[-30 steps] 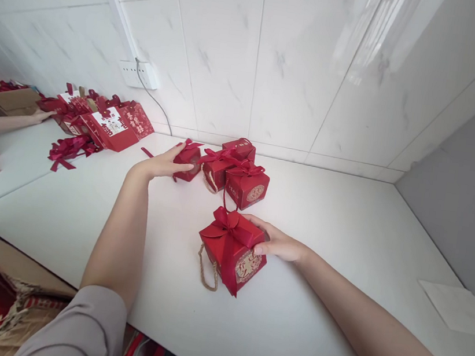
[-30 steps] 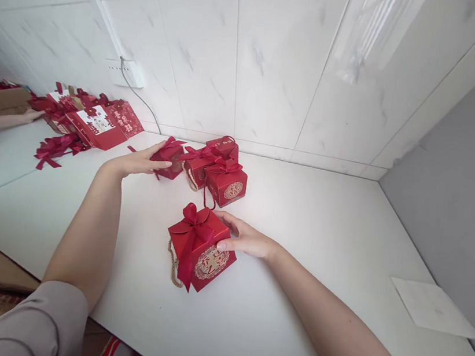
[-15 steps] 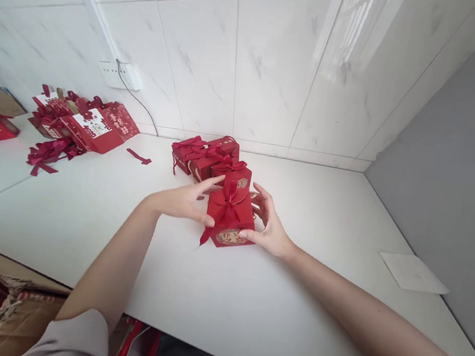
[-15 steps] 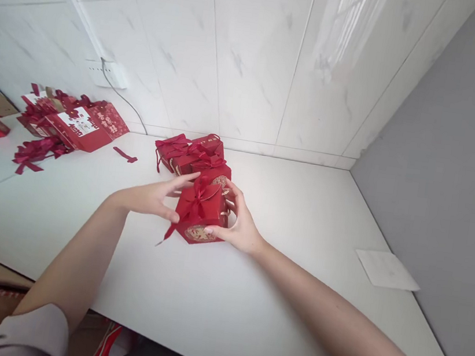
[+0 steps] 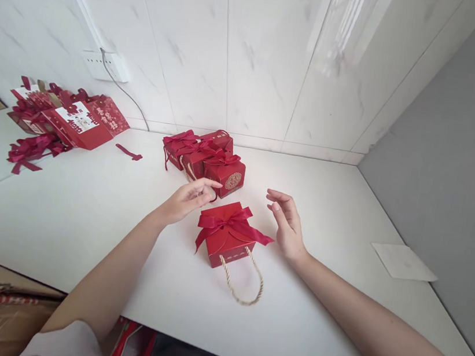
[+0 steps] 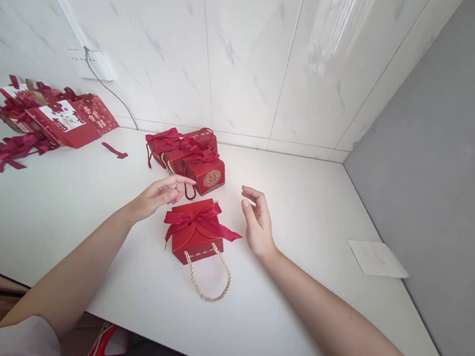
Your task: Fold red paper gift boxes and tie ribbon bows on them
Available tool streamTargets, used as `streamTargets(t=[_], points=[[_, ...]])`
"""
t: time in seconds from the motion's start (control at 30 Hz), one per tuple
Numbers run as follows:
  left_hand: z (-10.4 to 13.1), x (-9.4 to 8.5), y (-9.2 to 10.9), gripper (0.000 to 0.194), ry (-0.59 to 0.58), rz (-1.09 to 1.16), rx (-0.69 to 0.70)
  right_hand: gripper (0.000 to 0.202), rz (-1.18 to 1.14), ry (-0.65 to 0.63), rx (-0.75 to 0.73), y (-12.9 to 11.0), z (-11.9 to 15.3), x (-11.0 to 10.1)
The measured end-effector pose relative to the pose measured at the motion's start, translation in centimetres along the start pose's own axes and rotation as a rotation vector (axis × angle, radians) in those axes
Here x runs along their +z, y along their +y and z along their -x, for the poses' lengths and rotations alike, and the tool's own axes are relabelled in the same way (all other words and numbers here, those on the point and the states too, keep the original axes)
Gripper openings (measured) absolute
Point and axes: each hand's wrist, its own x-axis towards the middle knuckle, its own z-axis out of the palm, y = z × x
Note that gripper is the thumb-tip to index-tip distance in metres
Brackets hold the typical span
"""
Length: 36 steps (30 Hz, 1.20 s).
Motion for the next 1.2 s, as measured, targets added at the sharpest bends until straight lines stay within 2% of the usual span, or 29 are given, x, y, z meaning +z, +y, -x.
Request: streamTargets(t=[0.07, 0.13, 0.27, 0.37, 0.47, 0.57, 0.67, 0.83, 1.03, 1.2], points=[[0.2, 0.0, 0.3, 0.043, -0.014, 0.011, 0.098, 0.026, -0.031, -0.092, -0.013, -0.4, 0.1, -0.1], [0.5, 0.2, 0.8, 0.039, -0.078, -0.016, 0.161, 0.026, -0.062, -0.197, -0.010, -0.9, 0.2, -0.1], [1.1, 0.6, 2.1, 0.032, -0.167, -0.146, 0.160, 0.029, -0.156, -0.340, 0.052, -1.9, 0.4, 0.1], [1.2, 0.7, 2.6, 0.027, -0.193, -0.153, 0.134, 0.029, -0.167, -0.345, 0.048, -2.9, 0.1, 0.0], [1.1, 0.8, 2.8, 0.021, -0.188, -0.106, 0.111, 0.028, -0.054, -0.351, 0.013, -3.9, -0.4, -0.3], [1.1, 1.0, 2.9, 0.023, -0.205, -0.081, 0.082, 0.032, 0.038, -0.459, 0.036, -4.6, -0.8, -0.4], [0.9, 1.3, 3.0, 0.029, -0.217, -0.075, 0.045, 0.038, -0.005, -0.555, 0.115, -4.8, -1.1, -0.2], [0.6, 2.0, 2.9, 0.036, -0.132, -0.026, -0.016, 0.019, -0.074, -0.590, 0.140, -4.8, -1.4, -0.1], [0.4, 3.2, 2.6, 0.035, -0.144, 0.093, 0.002, 0.035, -0.134, -0.609, 0.174, -6.1, -1.9, -1.1], [0.3, 3.4, 1.9, 0.034, -0.153, 0.122, -0.044, 0.032, -0.154, -0.709, 0.256, -5.2, -2.6, -1.8]])
